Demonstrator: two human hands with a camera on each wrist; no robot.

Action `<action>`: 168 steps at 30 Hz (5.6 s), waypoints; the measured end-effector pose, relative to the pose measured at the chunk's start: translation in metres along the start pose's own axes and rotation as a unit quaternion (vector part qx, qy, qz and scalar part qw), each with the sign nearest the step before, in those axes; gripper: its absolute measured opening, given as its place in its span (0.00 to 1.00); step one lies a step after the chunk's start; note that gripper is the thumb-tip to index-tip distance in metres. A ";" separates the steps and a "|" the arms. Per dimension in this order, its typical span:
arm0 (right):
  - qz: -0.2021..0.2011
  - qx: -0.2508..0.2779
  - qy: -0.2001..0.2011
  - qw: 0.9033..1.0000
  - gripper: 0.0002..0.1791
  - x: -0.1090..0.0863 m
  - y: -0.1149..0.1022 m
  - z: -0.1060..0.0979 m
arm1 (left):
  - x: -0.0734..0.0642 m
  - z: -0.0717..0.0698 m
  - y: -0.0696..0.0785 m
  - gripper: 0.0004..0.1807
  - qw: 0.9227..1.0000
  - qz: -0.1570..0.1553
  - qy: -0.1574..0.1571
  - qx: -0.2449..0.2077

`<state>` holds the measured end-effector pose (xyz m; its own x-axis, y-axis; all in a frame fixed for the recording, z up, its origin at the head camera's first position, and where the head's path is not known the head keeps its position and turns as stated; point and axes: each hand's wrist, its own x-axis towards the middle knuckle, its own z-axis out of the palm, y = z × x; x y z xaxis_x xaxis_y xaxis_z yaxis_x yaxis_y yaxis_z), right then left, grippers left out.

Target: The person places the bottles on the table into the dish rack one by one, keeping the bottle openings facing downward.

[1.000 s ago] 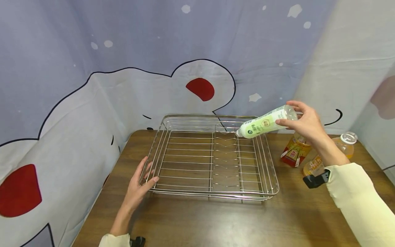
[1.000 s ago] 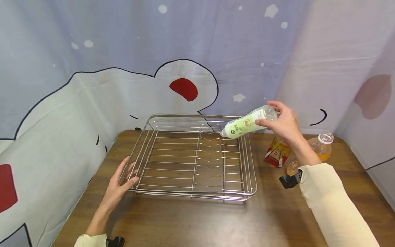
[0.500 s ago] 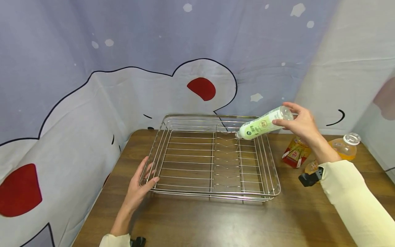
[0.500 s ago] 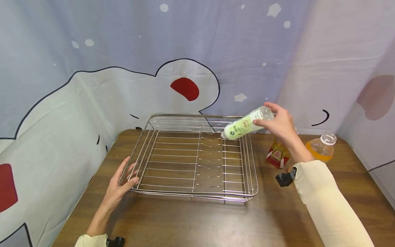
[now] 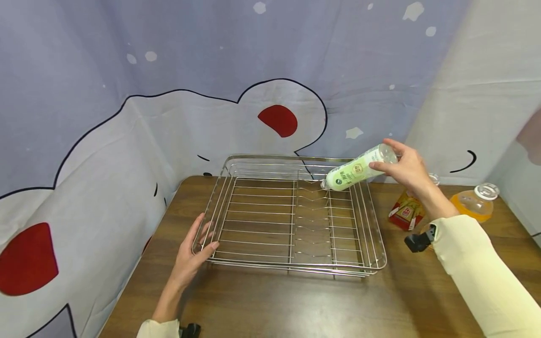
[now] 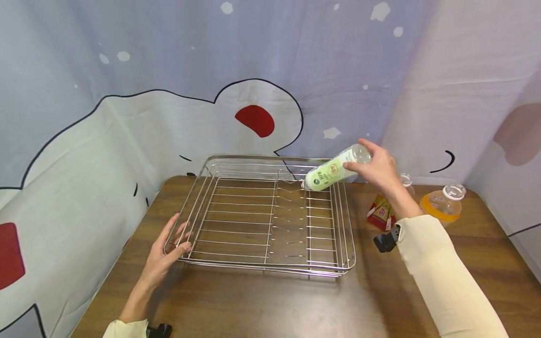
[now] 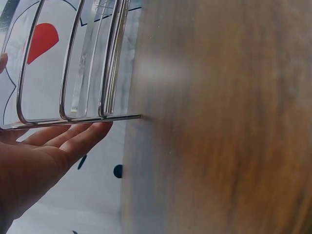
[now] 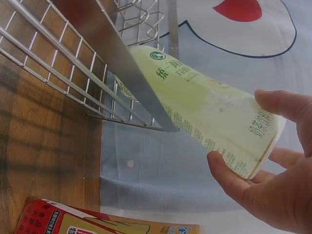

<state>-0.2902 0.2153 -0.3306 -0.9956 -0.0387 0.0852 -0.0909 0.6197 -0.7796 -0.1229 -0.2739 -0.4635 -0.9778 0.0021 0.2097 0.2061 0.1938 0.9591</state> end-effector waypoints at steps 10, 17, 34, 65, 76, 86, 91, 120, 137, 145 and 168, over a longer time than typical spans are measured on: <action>0.009 -0.010 -0.013 1.000 0.50 0.005 0.001 0.005 | -0.001 0.000 0.001 0.44 1.000 0.002 -0.002 -0.013; 0.000 0.018 -0.032 0.999 0.57 0.003 0.004 0.003 | -0.001 0.002 0.002 0.43 1.000 0.002 -0.004 -0.012; -0.021 -0.009 -0.015 1.000 0.55 -0.005 0.002 0.002 | -0.001 0.002 0.002 0.43 1.000 -0.003 0.001 -0.013; -0.092 0.152 0.238 0.955 0.35 -0.096 0.021 -0.132 | -0.007 -0.004 -0.002 0.44 1.000 -0.006 0.003 -0.010; 0.039 0.174 0.115 0.977 0.38 -0.141 0.149 -0.090 | -0.003 -0.001 -0.001 0.44 1.000 -0.002 -0.017 -0.012; 0.060 0.065 0.021 0.996 0.46 -0.133 0.175 -0.054 | -0.002 0.000 -0.003 0.44 0.998 -0.004 -0.035 -0.048; 0.064 0.070 0.024 0.995 0.39 -0.130 0.177 -0.046 | -0.001 0.000 -0.003 0.44 0.997 -0.011 -0.039 -0.060; 0.076 -0.005 0.099 0.992 0.36 -0.139 0.166 -0.045 | -0.004 -0.001 -0.001 0.44 0.998 -0.020 -0.035 -0.055; 0.043 -0.018 0.108 0.993 0.36 -0.152 0.142 -0.073 | -0.003 -0.002 0.002 0.44 0.999 -0.018 -0.032 -0.038; 0.039 -0.040 0.095 0.994 0.39 -0.153 0.124 -0.079 | -0.003 -0.003 0.006 0.44 0.999 -0.037 -0.028 0.001; -0.028 -0.112 0.085 0.990 0.37 -0.145 0.066 -0.081 | 0.003 -0.006 0.030 0.44 0.995 0.009 0.040 0.092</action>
<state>-0.1502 0.3253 -0.3437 -0.9692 0.0415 0.2427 -0.1204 0.7797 -0.6144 -0.1193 -0.2743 -0.4328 -0.9662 -0.0700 0.2480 0.2057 0.3701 0.9059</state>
